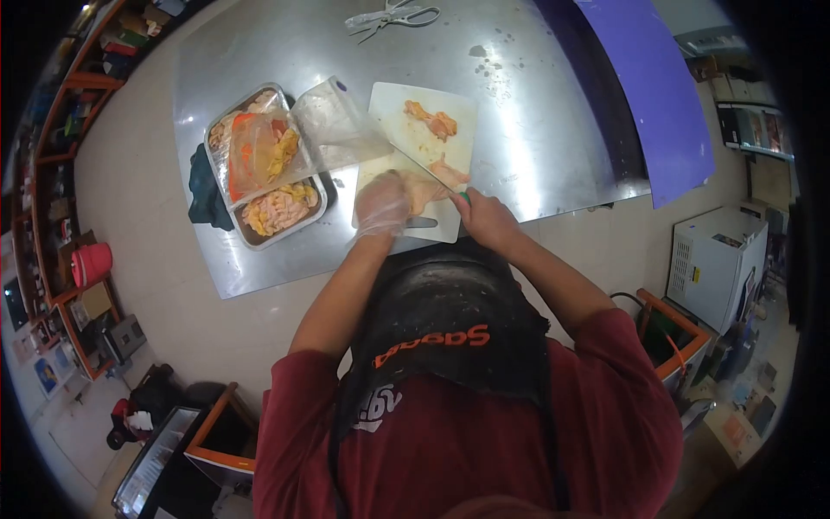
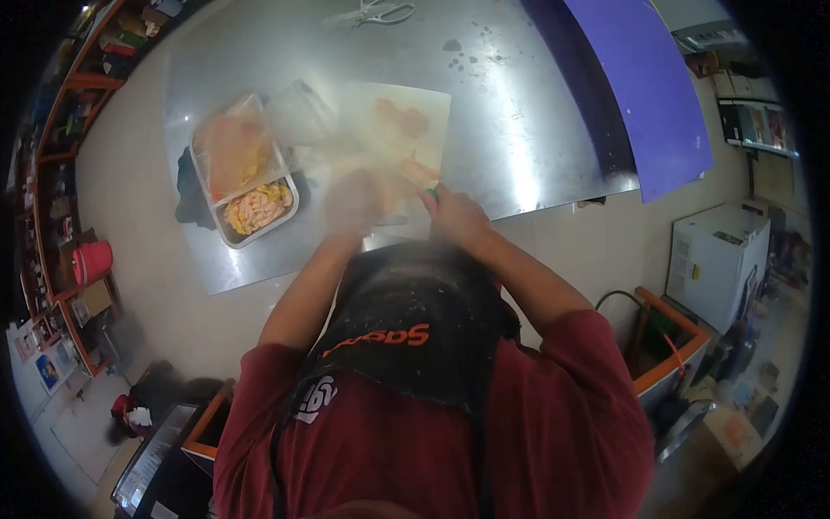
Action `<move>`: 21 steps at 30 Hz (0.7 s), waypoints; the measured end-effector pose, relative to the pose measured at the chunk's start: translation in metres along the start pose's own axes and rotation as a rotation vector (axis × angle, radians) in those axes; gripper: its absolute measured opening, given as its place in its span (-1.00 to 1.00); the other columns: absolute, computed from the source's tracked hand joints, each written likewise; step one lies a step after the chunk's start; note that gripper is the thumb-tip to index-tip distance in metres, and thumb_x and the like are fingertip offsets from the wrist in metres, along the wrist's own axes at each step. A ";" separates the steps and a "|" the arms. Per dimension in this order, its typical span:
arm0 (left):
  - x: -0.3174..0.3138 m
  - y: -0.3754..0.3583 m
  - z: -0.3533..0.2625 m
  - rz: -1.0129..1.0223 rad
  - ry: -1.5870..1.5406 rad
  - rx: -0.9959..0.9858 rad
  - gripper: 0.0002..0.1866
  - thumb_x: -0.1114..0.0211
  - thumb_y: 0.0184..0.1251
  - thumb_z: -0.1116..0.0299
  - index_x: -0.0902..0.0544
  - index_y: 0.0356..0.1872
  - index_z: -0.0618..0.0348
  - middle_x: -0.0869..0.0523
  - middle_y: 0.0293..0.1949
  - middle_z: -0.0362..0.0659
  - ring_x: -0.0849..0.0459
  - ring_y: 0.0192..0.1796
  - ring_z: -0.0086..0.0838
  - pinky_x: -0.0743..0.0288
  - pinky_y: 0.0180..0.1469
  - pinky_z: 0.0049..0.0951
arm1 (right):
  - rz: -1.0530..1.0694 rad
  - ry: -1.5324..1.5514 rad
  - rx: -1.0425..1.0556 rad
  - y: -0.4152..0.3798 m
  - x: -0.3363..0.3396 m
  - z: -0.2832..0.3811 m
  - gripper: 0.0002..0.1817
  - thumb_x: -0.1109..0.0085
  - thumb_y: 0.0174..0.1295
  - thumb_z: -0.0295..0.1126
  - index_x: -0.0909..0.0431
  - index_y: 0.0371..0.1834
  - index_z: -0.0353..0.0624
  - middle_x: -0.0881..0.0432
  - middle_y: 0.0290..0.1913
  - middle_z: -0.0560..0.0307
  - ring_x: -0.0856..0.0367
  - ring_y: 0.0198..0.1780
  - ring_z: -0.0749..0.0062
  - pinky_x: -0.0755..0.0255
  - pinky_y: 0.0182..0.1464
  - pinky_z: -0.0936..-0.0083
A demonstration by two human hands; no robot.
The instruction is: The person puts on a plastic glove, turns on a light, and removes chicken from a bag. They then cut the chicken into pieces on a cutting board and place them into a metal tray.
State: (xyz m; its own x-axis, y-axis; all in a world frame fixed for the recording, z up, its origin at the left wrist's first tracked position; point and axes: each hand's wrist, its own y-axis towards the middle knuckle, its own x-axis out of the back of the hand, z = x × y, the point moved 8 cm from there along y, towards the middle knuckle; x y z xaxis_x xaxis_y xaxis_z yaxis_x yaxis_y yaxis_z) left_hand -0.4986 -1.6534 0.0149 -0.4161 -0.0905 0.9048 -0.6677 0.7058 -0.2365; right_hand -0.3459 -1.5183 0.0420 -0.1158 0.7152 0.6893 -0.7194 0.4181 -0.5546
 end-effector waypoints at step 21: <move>0.060 0.023 -0.035 0.037 -0.613 0.155 -0.38 0.17 0.71 -0.05 -0.49 0.34 0.34 -0.58 0.28 0.31 -0.52 0.37 0.16 -0.35 0.42 -0.12 | -0.061 0.313 0.086 -0.047 0.124 -0.047 -0.34 0.17 0.62 0.13 -0.58 -0.17 -0.36 -0.56 -0.38 0.04 -0.49 -0.30 0.38 -0.47 -0.11 0.34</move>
State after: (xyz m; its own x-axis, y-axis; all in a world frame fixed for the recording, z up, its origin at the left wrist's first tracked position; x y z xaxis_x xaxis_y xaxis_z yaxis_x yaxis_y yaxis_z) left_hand -0.5174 -1.6179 0.0765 -0.6882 -0.4863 0.5384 -0.7084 0.6107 -0.3539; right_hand -0.2943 -1.4236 0.1316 0.1359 0.8330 0.5363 -0.7752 0.4265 -0.4659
